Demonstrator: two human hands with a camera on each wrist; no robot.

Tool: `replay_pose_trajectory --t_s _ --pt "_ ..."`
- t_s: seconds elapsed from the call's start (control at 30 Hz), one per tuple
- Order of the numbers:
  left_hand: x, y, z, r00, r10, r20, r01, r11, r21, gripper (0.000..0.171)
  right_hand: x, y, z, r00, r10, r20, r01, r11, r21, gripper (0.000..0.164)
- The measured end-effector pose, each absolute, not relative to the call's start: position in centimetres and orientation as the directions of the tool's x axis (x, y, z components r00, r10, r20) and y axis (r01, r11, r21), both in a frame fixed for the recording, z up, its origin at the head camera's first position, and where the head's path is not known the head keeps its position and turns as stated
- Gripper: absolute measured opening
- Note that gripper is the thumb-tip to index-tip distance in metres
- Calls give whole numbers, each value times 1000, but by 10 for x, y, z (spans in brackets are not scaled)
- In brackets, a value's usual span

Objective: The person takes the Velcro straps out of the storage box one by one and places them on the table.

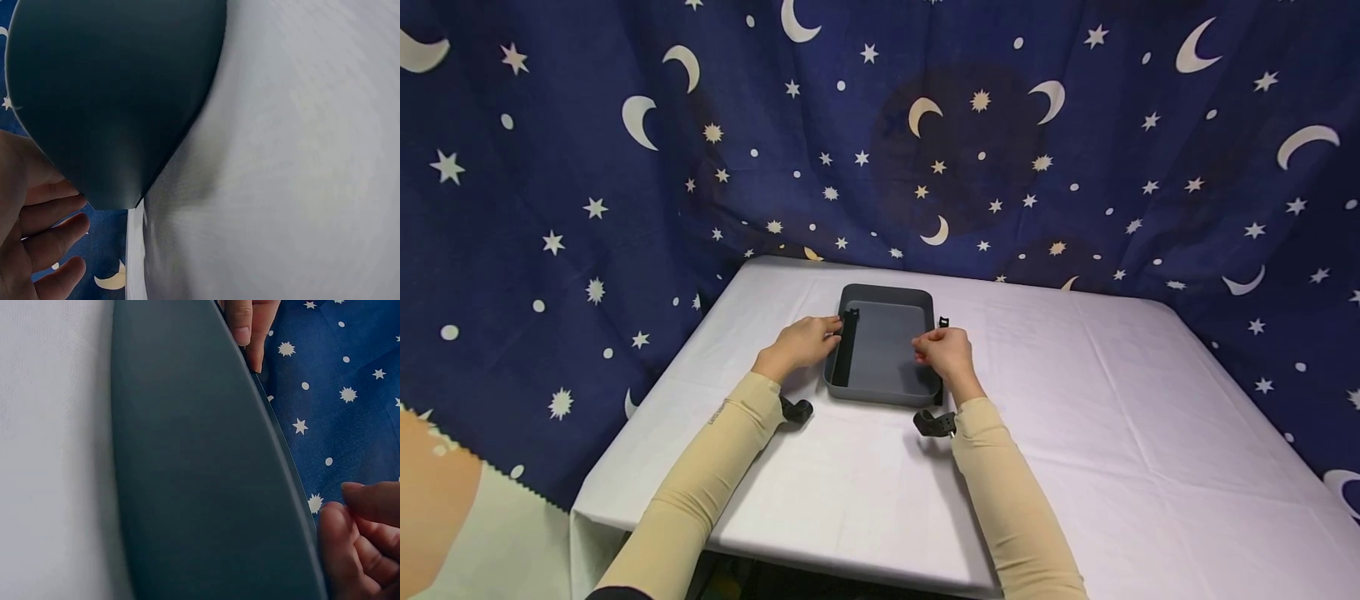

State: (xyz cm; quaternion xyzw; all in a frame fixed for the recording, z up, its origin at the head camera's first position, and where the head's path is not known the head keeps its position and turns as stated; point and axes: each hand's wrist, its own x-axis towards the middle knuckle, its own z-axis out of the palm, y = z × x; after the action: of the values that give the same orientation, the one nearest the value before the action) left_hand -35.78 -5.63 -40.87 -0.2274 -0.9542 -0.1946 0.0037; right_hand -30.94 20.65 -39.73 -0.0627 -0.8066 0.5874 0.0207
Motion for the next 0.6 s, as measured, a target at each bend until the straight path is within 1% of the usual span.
replay_pose_trajectory --t_s 0.27,0.6 --pt "-359 -56 -411 -893 441 96 444 819 363 45 -309 200 -399 -993 116 -33 69 320 -945 25" --pt "-359 -57 -408 -895 435 99 438 814 382 44 -311 194 -400 -995 94 -35 66 352 -934 24"
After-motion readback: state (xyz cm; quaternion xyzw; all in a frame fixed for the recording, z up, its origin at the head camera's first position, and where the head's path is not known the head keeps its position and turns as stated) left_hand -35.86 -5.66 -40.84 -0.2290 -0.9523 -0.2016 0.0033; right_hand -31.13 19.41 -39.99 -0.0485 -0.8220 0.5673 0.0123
